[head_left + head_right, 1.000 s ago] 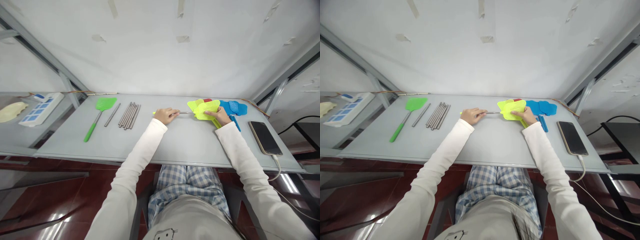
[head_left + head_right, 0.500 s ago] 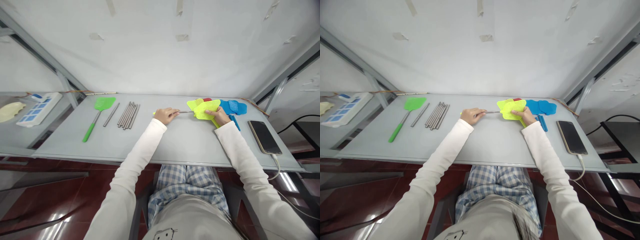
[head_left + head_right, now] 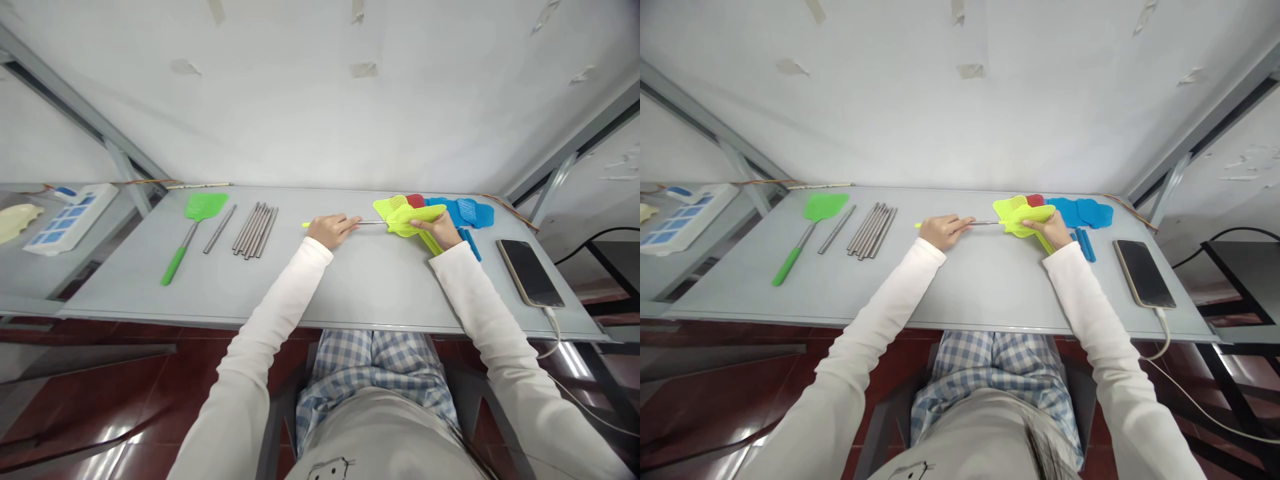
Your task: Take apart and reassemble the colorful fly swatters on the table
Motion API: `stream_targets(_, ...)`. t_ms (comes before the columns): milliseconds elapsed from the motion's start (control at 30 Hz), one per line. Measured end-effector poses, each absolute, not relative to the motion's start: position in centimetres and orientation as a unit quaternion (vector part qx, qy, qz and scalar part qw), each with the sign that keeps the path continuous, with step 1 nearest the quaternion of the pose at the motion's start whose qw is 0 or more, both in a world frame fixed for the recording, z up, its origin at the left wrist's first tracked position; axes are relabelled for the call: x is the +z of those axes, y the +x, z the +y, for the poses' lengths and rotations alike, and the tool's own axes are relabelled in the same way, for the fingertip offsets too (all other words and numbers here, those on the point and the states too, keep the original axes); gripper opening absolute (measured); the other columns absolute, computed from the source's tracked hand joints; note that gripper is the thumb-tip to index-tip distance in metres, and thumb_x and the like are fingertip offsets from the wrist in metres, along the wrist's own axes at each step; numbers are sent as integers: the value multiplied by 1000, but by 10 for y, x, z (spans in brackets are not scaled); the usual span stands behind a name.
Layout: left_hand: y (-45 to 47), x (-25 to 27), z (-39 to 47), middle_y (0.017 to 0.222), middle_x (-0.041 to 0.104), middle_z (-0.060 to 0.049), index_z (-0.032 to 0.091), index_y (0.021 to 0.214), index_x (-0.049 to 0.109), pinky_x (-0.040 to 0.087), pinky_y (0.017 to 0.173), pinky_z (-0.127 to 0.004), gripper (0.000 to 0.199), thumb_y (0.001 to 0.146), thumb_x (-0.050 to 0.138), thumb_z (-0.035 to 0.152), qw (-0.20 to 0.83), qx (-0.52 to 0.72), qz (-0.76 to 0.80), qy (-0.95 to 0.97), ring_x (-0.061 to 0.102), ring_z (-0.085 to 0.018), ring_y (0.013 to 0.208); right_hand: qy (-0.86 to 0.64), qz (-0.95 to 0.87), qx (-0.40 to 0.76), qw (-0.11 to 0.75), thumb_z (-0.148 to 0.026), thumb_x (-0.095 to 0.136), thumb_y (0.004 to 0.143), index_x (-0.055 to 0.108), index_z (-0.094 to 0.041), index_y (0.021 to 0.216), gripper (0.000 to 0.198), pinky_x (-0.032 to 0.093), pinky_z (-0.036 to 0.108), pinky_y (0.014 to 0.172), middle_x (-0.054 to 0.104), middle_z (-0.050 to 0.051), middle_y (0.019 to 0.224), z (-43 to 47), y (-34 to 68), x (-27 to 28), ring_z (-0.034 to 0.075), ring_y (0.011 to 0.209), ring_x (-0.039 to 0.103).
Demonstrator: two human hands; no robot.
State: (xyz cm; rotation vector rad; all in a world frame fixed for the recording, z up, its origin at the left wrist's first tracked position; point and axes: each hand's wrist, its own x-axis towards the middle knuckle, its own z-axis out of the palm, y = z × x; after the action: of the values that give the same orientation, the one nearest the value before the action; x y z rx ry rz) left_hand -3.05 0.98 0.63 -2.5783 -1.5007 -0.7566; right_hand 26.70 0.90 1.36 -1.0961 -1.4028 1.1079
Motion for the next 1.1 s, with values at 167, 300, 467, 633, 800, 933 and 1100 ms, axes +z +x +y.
stream_targets(167,-24,3,9,76,64,-7,34,112,71,24,53,-30,47,96,33,56,32,-221,-492,-842,55,-17,63,-459,-582,449,500,-45,89,53,74,-26,86,41,55,50,94,75,4,99,11,264,7,32,101,68)
stream_targets(300,-20,2,8,77,64,-6,35,115,70,25,53,-30,44,96,35,54,31,-213,-490,-844,55,-17,62,-470,-572,442,507,-50,89,48,73,-28,84,45,56,50,93,75,3,99,11,261,7,31,100,68)
stream_targets(467,-20,-1,7,77,65,-6,34,115,70,29,54,-29,40,95,40,52,15,-223,-492,-841,58,-18,64,-467,-566,446,512,-50,90,46,73,-27,83,47,55,52,93,75,3,98,9,257,10,32,100,68)
stream_targets(633,-21,3,3,85,72,-5,35,115,71,34,57,-28,37,94,44,50,-17,-238,-508,-828,63,-19,73,-462,-578,451,499,-46,91,46,73,-23,88,51,55,50,93,74,6,101,6,253,18,32,101,68)
stream_targets(800,-42,16,-12,89,75,0,32,101,74,41,64,-27,30,89,54,51,-115,-298,-548,-773,65,-17,77,-439,-613,441,487,-58,82,58,68,-24,107,61,51,42,98,69,6,118,5,252,24,28,113,62)
stream_targets(933,-101,29,-32,81,70,-2,22,98,71,45,66,-24,31,86,56,46,-156,-426,-615,-645,62,-15,75,-459,-626,381,503,-69,64,75,64,-30,112,54,51,36,93,69,4,117,6,260,21,22,113,61)
stream_targets(1100,-219,31,-51,95,62,-2,18,114,62,41,55,-24,39,84,56,41,-96,-463,-730,-493,48,-8,55,-479,-651,352,472,-67,57,81,65,-29,107,47,52,34,81,69,4,108,6,268,11,21,101,62)
